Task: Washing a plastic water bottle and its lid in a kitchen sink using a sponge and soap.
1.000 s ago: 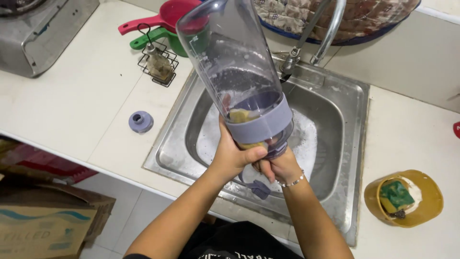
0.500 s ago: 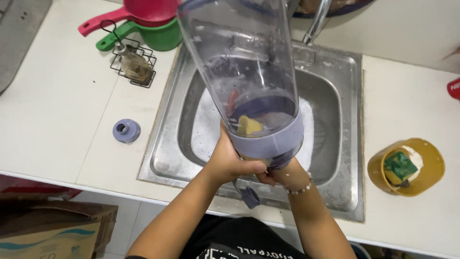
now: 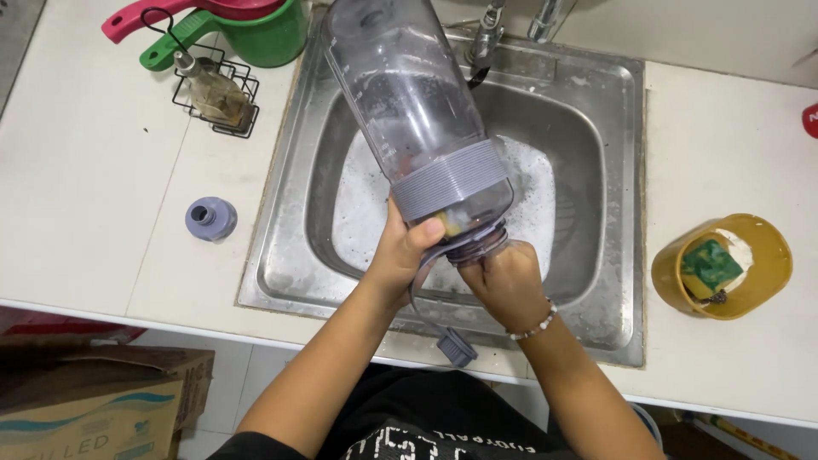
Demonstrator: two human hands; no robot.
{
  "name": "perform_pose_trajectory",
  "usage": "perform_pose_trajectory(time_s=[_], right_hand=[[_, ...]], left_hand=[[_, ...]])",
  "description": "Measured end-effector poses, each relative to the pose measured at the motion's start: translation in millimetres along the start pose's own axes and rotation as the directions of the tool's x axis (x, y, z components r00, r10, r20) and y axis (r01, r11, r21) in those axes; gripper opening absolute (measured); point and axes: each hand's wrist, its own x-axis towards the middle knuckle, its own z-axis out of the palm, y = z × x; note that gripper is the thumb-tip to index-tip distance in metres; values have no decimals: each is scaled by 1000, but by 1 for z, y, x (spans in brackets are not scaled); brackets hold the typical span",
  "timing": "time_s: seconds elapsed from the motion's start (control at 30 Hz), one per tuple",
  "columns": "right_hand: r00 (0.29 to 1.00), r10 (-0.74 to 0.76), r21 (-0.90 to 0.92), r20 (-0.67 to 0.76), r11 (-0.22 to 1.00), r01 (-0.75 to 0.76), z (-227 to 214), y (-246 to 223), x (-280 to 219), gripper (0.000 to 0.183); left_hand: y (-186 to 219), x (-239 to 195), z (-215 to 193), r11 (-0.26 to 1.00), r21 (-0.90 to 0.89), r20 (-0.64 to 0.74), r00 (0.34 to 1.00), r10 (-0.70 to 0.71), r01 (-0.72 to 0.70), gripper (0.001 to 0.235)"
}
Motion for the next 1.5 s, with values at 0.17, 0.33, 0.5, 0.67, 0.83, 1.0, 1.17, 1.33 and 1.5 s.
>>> perform_pose_trajectory(time_s=[0.17,0.33,0.5,0.67,0.83,1.0,1.17,1.33,1.5], right_hand=[[1000,-12,-51,-3,999,12,-3,10,-17,17],[987,134,-3,-89,991,-135,-13,6,-24,17],[991,132,33,-9,991,-131,-29,4,-30,14],[945,317,164,74,931,-325,-44,0,-27,13],[990,143,141,-17,980,-139,-46,-28,-11,54],[981,20,-202,-191,978,-59,-56,-43,-6,54],[864,156,296,-478,955,-9,-75,-18,-11,27],[770,598,877,-225,468,-107,-103,21,-9,32],[677,736,973,1,156,-171,-101,45,-17,41]], left_hand=[[-5,-3,6,994,-57,-51,994,-94,91,113],[-8,3,8,976,-79,-183,960,-213,201,93],[-8,4,7,975,-30,-221,950,-221,220,94],[-8,5,11,998,-65,-124,992,-20,12,91],[7,1,34,990,-107,-121,989,83,-96,85],[24,0,45,976,-216,-74,997,-4,-12,85],[26,3,35,893,-403,84,980,-182,200,91],[43,-1,35,669,-651,205,932,-299,358,95],[47,-15,49,818,-490,211,951,-226,303,95]])
